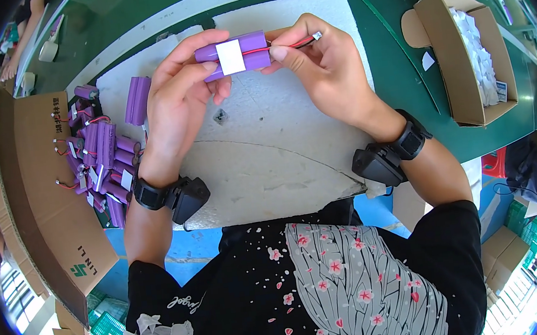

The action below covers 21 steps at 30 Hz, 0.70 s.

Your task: The person assembles a handheld fan by connecting a battery pack to a circuit board and placing it into the housing. They then pick up another battery pack, apply a strip of tape to it, and connect its wires to a circuit board.

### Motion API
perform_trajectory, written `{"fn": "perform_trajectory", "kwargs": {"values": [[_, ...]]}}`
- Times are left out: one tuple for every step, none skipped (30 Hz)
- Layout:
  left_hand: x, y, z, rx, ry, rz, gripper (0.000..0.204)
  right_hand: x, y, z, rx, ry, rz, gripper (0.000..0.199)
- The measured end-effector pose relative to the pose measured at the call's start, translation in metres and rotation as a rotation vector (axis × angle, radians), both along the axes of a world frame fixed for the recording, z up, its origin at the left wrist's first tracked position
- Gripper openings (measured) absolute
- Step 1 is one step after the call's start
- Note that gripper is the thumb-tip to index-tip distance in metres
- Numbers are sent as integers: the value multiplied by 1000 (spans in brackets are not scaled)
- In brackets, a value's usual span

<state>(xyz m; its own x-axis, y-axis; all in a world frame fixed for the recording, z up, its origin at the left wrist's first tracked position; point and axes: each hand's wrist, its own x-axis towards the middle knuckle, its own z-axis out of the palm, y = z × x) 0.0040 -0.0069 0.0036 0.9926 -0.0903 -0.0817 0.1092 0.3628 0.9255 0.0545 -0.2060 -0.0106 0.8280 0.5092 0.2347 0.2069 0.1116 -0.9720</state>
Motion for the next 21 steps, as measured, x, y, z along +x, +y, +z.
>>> {"fn": "perform_trajectory", "kwargs": {"values": [[0,1,0,-24,6,-11,32,0,0,0,23,12,0,9],[0,1,0,-24,6,-12,32,0,0,0,24,12,-1,9],[0,2,0,-38,3,-18,33,0,1,0,41,46,0,9],[0,2,1,-52,-1,-24,33,1,1,0,59,81,0,8],[1,3,1,-66,-4,-30,33,2,1,0,76,115,0,8],[0,3,1,-65,-5,-31,33,3,1,-1,77,115,-1,8],[0,3,0,-65,-15,-32,33,4,0,-3,101,144,3,8],[0,3,-1,-65,-25,-33,33,6,-1,-4,124,174,8,7],[0,3,-1,-65,-36,-34,33,6,-1,-5,148,204,12,6],[-1,3,-1,-65,-36,-34,33,6,-2,-5,148,204,12,6],[-1,3,0,-61,-34,-47,34,6,-2,-5,147,208,4,6],[-1,2,1,-58,-31,-59,34,6,-3,-4,146,213,-4,6],[-1,1,2,-55,-29,-72,35,7,-3,-4,145,217,-12,6],[0,0,3,-55,-29,-72,35,7,-4,-5,145,218,-12,6],[1,-2,4,-68,-17,-81,34,8,-4,-5,154,213,-15,6],[1,-3,6,-79,-4,-91,34,9,-5,-5,164,208,-19,6],[2,-4,7,-90,8,-101,33,10,-5,-5,174,203,-23,7],[2,-4,7,-90,8,-102,33,9,-5,-6,175,203,-25,7],[2,-3,7,-114,54,-132,33,9,-5,-6,153,150,-27,7],[2,-2,7,-137,99,-162,34,8,-5,-7,131,97,-29,7],[1,-2,6,-161,145,-190,34,8,-5,-8,109,44,-29,7]]}}
